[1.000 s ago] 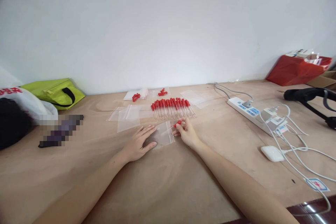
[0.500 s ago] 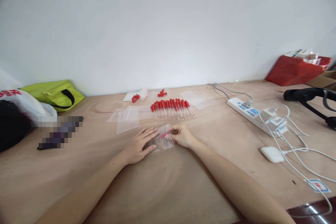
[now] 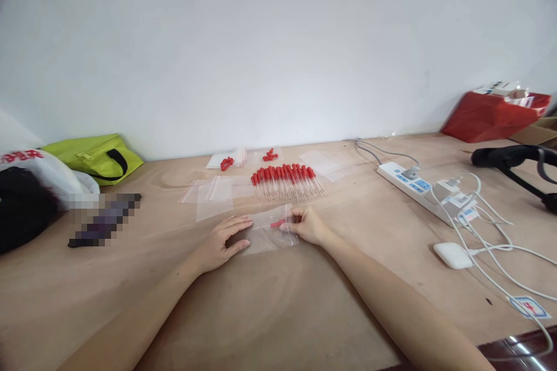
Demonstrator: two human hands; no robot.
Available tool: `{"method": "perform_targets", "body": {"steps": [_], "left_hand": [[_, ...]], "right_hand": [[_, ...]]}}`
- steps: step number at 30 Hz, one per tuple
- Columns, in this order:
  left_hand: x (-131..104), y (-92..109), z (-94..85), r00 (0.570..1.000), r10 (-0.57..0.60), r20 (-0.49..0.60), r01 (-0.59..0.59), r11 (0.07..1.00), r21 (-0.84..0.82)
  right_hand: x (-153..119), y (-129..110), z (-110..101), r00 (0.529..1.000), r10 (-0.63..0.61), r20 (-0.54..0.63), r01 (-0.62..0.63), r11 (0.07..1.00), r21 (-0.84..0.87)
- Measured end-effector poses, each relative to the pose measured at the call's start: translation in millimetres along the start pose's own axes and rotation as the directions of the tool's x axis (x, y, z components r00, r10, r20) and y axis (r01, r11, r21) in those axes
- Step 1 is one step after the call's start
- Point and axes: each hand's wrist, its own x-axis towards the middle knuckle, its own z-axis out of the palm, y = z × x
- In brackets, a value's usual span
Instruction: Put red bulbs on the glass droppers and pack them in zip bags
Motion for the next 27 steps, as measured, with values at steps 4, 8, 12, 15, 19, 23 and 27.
{"method": "perform_targets", "body": {"steps": [4,8,12,15,19,23,27], "left_hand": [[2,-1,0.0,1.0,0.019,0.002,-0.019,0.999,-0.031],[3,-3,-0.6,0.999,0.036,-0.008,-0.036,0.997,-0.062],[4,-6,2.1,0.998,0.029,-0.051,-0.033,0.995,-0.093],[3,-7,4.5,0.995,0.02,-0.097,-0.031,0.993,-0.118],[2,-6,3.5,0.994,0.015,-0.111,-0.029,0.992,-0.123],[2,-3,1.2,0.995,0.021,-0.093,-0.032,0.993,-0.117],[2,-5,2.4,0.994,0.028,-0.107,-0.041,0.992,-0.124]], "right_hand": [[0,0,3,0.995,-0.095,-0.002,0.094,0.981,-0.17],[7,2,-10,0.991,-0.074,-0.109,0.04,0.956,-0.289],[31,6,-31,0.923,-0.095,-0.373,-0.094,0.883,-0.46],[58,5,-40,0.86,-0.113,-0.498,-0.214,0.806,-0.552],[85,-1,-39,0.847,-0.062,-0.528,-0.335,0.709,-0.62],[96,-8,-32,0.836,0.026,-0.548,-0.426,0.659,-0.62],[101,-15,-27,0.816,0.103,-0.568,-0.485,0.658,-0.576]]}}
